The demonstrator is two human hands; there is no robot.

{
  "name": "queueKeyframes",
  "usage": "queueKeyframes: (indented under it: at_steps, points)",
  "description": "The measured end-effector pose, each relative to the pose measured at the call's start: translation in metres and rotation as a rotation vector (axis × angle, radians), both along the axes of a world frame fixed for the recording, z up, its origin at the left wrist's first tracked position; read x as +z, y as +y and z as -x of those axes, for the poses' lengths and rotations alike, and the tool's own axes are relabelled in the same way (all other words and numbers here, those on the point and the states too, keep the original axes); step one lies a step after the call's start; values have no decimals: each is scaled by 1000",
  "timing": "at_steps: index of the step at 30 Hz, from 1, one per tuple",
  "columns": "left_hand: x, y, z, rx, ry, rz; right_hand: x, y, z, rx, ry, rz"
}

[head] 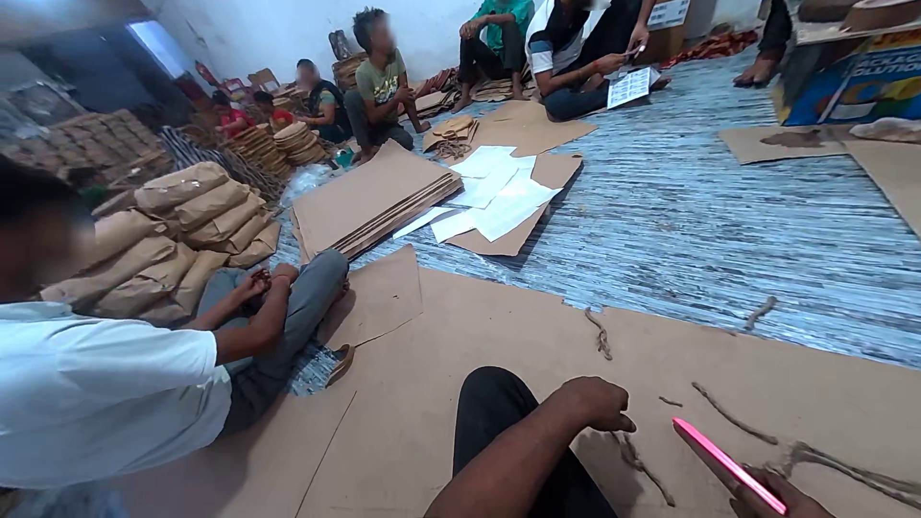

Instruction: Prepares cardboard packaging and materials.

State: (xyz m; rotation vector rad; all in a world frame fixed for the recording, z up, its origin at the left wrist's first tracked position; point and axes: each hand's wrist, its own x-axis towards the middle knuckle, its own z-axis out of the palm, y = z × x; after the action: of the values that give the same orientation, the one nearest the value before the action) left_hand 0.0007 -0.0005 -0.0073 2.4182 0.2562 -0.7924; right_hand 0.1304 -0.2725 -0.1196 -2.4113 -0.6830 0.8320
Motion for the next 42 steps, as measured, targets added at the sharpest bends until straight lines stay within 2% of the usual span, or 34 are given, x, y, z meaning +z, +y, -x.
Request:
queueKeyframes:
  at_steps: [17, 42]
  points:
    - [-7, 3, -2, 36, 32, -24, 1, -5, 1, -31, 4, -65]
    - [-10, 4, -5, 18, 20, -19, 3, -2, 3, -34, 15, -51]
